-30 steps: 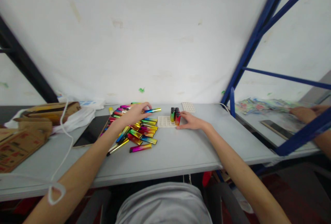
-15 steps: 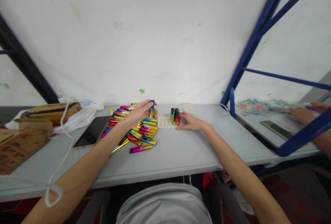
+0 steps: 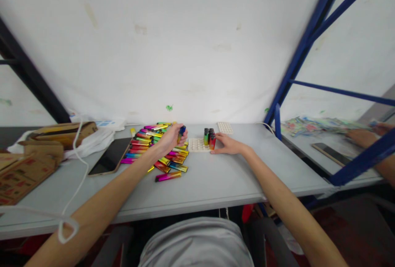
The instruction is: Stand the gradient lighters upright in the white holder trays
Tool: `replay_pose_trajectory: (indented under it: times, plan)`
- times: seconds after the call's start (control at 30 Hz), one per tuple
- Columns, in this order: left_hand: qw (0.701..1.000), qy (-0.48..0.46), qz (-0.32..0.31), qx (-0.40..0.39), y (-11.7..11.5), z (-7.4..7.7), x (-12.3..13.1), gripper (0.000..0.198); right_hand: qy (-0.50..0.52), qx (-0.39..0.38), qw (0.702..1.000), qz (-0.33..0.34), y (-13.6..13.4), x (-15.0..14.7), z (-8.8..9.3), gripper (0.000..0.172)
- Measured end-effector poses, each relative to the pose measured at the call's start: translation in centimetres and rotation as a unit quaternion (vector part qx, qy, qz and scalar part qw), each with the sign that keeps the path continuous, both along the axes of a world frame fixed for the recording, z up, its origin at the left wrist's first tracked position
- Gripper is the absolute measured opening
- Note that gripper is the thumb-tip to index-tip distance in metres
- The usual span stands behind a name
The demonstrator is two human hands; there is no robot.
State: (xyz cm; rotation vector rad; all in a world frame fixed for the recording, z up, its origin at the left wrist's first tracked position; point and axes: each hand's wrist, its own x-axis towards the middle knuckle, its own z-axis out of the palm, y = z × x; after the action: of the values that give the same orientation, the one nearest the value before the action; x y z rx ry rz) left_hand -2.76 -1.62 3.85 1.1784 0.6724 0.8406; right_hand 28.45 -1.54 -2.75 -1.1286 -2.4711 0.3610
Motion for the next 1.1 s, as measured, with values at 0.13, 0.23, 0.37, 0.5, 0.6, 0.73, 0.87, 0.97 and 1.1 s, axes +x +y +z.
replay_pose_trajectory:
  times: [0.13,0.23,0.37,0.5,0.6,0.73,0.87,0.97,1.1]
  plan:
    - [1.0,0.0,-0.013,-0.018,0.1,-0.3,0.1,0.034,-0.002,-0.002,1.0,0.002,-0.1,-0.1,0.2,0.074]
    - [1.0,0.002,-0.015,-0.021,0.1,-0.5,0.1,0.03,-0.002,-0.002,1.0,0.003,-0.2,-0.2,0.3,0.072]
    - [1.0,-0.007,-0.013,-0.024,0.1,-0.6,0.2,0.029,0.0,-0.001,1.0,0.001,-0.2,-0.2,0.2,0.072]
    - [1.0,-0.018,0.003,-0.014,-0.2,-0.6,0.3,0.032,-0.003,0.003,1.0,0.004,-0.1,-0.1,0.2,0.073]
    - [1.0,-0.03,-0.001,0.003,-0.5,-0.7,0.6,0.026,-0.002,0.006,1.0,0.004,-0.1,-0.2,0.2,0.072]
    - [0.997,-0.004,0.026,0.072,-0.5,-1.2,1.4,0.025,-0.003,0.002,1.0,0.0,-0.3,-0.2,0.3,0.073]
    - [0.975,0.077,0.068,0.196,-0.1,-1.8,2.3,0.035,0.0,0.002,1.0,0.003,-0.3,-0.3,0.4,0.073]
    - [0.936,0.145,0.077,0.311,0.2,-2.2,2.7,0.037,0.002,0.003,1.0,0.006,-0.4,-0.3,0.4,0.072]
    - [0.893,0.193,0.061,0.402,0.1,-2.6,3.2,0.036,0.007,0.001,1.0,0.002,-0.4,-0.3,0.4,0.071]
